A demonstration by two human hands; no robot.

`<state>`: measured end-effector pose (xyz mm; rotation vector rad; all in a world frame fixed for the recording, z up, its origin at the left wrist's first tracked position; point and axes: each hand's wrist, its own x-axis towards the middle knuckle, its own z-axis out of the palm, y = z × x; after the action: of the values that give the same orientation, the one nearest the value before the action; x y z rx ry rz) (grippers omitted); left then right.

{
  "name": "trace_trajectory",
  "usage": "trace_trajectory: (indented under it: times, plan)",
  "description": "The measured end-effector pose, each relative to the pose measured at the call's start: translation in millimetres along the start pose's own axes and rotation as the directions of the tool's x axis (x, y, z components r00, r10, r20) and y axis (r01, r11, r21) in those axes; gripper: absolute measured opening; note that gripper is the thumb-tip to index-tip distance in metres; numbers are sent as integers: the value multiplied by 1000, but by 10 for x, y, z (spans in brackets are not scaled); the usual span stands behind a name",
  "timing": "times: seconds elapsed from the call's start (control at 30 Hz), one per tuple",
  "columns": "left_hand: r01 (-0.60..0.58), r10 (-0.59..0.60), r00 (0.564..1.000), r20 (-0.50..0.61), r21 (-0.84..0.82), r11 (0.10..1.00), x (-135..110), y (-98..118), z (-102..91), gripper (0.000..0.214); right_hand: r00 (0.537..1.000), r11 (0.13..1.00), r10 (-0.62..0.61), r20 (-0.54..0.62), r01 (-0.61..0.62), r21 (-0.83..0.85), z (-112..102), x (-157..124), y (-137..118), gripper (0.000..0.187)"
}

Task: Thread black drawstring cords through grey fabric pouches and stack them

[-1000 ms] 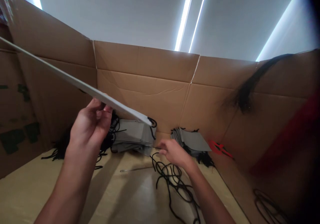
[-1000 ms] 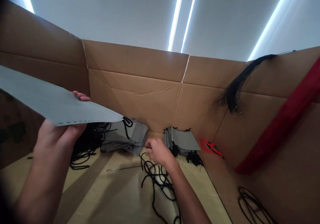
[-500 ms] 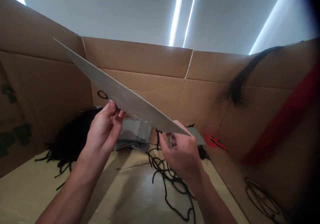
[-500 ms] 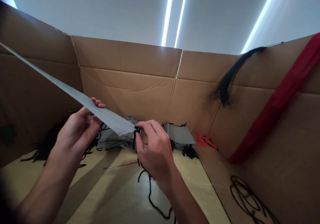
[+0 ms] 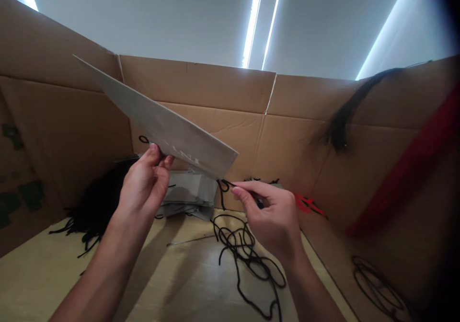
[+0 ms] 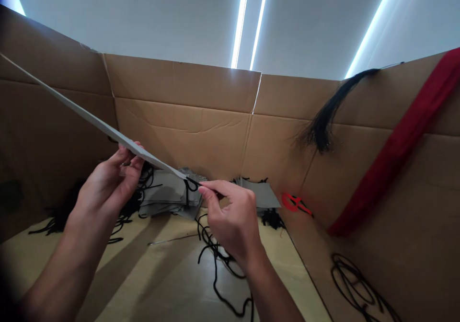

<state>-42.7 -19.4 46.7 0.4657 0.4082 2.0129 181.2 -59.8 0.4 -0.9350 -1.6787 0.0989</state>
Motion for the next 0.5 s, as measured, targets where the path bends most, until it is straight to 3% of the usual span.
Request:
trace_trajectory:
  times: [0.17,0.33,0.4,0.5]
  plan:
    - [-29,29,1000,12,-10,1000,36,18,-31,46,974,965,184,129,-204,166,-11,15,56,20]
    - [-86,86,993,84,1,996,61,-51,-96,41,892,772,303,337,-437,463,130,-9,0,50]
    - [-96,96,992,88,-4,995,61,-70,-111,39,890,739,330,314,-451,501,198,-26,-21,57]
    - [-59,58,996,68,1,998,36,-73,-102,36,923,758,324,206,-384,527,258,-31,-22,44]
